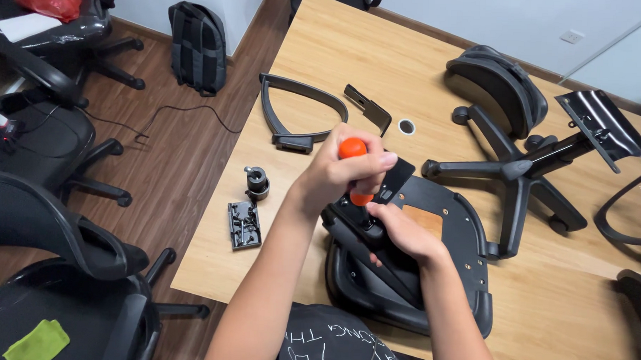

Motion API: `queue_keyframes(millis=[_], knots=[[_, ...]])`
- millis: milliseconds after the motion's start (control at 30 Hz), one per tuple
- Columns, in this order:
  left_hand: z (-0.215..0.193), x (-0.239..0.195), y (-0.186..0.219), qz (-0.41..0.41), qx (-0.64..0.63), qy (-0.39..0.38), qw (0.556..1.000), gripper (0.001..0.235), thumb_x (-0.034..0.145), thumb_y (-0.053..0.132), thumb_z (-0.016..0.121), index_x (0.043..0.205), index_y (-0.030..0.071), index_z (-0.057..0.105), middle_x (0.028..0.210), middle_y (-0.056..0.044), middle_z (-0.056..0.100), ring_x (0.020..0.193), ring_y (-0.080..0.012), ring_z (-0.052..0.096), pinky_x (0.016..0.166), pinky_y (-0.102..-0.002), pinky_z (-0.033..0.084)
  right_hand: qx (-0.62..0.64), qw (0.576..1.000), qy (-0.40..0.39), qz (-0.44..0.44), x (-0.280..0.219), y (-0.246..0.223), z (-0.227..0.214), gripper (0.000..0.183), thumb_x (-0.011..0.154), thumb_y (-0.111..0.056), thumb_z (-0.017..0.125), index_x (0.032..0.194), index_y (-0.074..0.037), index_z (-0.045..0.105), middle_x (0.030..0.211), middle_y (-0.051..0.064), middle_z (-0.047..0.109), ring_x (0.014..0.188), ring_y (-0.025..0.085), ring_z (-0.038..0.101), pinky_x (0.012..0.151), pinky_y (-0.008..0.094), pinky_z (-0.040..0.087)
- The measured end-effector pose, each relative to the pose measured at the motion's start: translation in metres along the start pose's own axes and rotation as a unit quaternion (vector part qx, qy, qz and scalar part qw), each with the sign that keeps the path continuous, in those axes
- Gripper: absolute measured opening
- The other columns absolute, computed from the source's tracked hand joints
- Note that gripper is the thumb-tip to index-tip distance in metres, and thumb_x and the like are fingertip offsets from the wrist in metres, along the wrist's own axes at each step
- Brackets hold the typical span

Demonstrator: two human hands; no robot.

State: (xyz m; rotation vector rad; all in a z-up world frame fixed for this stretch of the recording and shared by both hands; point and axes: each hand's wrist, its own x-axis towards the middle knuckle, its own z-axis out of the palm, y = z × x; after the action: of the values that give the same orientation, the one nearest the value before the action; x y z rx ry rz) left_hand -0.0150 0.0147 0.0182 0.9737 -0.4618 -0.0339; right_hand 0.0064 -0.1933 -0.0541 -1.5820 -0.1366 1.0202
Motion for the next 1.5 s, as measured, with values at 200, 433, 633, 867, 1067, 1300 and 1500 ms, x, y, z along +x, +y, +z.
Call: queue_keyframes(millis=[200, 433, 633, 867, 1067, 1300, 1500], knots=[[-0.012, -0.008, -0.004, -0.008, -0.045, -0.075, 0.996, 0.03, 0.092, 0.008, 0.068, 0.066, 0.003, 0.055, 0.058, -0.005, 0.055, 0.05, -0.0094, 0.046, 0.048, -0.027, 0.035, -0.06, 0.996, -0.065, -0.029, 0.001, -0.002, -0.01, 0.05, 0.105, -0.036, 0.041, 0.089, 0.005, 0.063, 0.059, 0.012, 0.064, 0.047, 0.02, 0.062, 0.046, 0.032, 0.052], [0.006, -0.004, -0.012, 0.05, 0.002, 0.067, 0.996, 0.034, 0.094, 0.008, 0.067, 0.062, 0.005, 0.053, 0.054, -0.004, 0.051, 0.046, -0.01, 0.044, 0.045, -0.027, 0.034, -0.044, 0.998, -0.015, -0.041, 0.002, -0.005, 0.0, 0.051, 0.106, -0.042, 0.037, 0.097, 0.002, 0.062, 0.064, 0.009, 0.066, 0.049, 0.017, 0.062, 0.048, 0.029, 0.053], [0.001, -0.01, -0.009, 0.137, -0.156, 0.235, 0.949, 0.03, 0.097, 0.009, 0.062, 0.07, 0.009, 0.05, 0.057, 0.0, 0.044, 0.049, -0.0113, 0.04, 0.049, -0.029, 0.034, 0.042, 0.997, 0.064, -0.029, -0.002, 0.001, -0.007, 0.054, 0.104, -0.045, 0.038, 0.106, 0.003, 0.063, 0.077, 0.01, 0.067, 0.051, 0.017, 0.062, 0.046, 0.031, 0.053], [-0.045, -0.027, -0.004, 0.228, -0.156, 0.35, 0.895, 0.03, 0.099, 0.016, 0.059, 0.073, 0.013, 0.044, 0.06, 0.0, 0.042, 0.052, -0.0128, 0.039, 0.057, -0.033, 0.037, 0.077, 0.985, 0.116, -0.1, 0.001, 0.006, -0.01, 0.049, 0.098, -0.033, 0.05, 0.135, -0.001, 0.055, 0.087, 0.014, 0.066, 0.057, 0.021, 0.063, 0.053, 0.035, 0.053], [-0.066, -0.036, -0.014, 0.231, -0.203, 0.421, 0.853, 0.033, 0.099, 0.022, 0.061, 0.072, 0.015, 0.042, 0.061, 0.001, 0.042, 0.053, -0.0118, 0.038, 0.057, -0.031, 0.034, 0.223, 0.948, 0.063, -0.216, -0.007, 0.004, -0.022, 0.068, 0.094, -0.031, 0.041, 0.161, -0.024, 0.033, 0.093, 0.018, 0.062, 0.059, 0.026, 0.061, 0.059, 0.039, 0.052], [-0.064, -0.033, -0.017, 0.216, -0.211, 0.427, 0.852, 0.034, 0.098, 0.023, 0.062, 0.071, 0.015, 0.043, 0.06, 0.001, 0.042, 0.053, -0.0114, 0.039, 0.057, -0.031, 0.034, 0.311, 0.901, 0.026, -0.301, -0.018, 0.003, -0.029, 0.068, 0.099, -0.035, 0.039, 0.166, -0.025, 0.031, 0.1, 0.02, 0.058, 0.061, 0.025, 0.058, 0.059, 0.037, 0.05], [-0.067, -0.033, -0.025, 0.199, -0.197, 0.44, 0.853, 0.032, 0.097, 0.022, 0.063, 0.072, 0.014, 0.043, 0.062, -0.001, 0.044, 0.055, -0.0135, 0.041, 0.059, -0.032, 0.036, 0.24, 0.917, 0.096, -0.303, -0.02, -0.01, -0.02, 0.063, 0.107, -0.038, 0.031, 0.167, -0.021, 0.027, 0.095, 0.02, 0.058, 0.061, 0.025, 0.058, 0.06, 0.039, 0.051]])
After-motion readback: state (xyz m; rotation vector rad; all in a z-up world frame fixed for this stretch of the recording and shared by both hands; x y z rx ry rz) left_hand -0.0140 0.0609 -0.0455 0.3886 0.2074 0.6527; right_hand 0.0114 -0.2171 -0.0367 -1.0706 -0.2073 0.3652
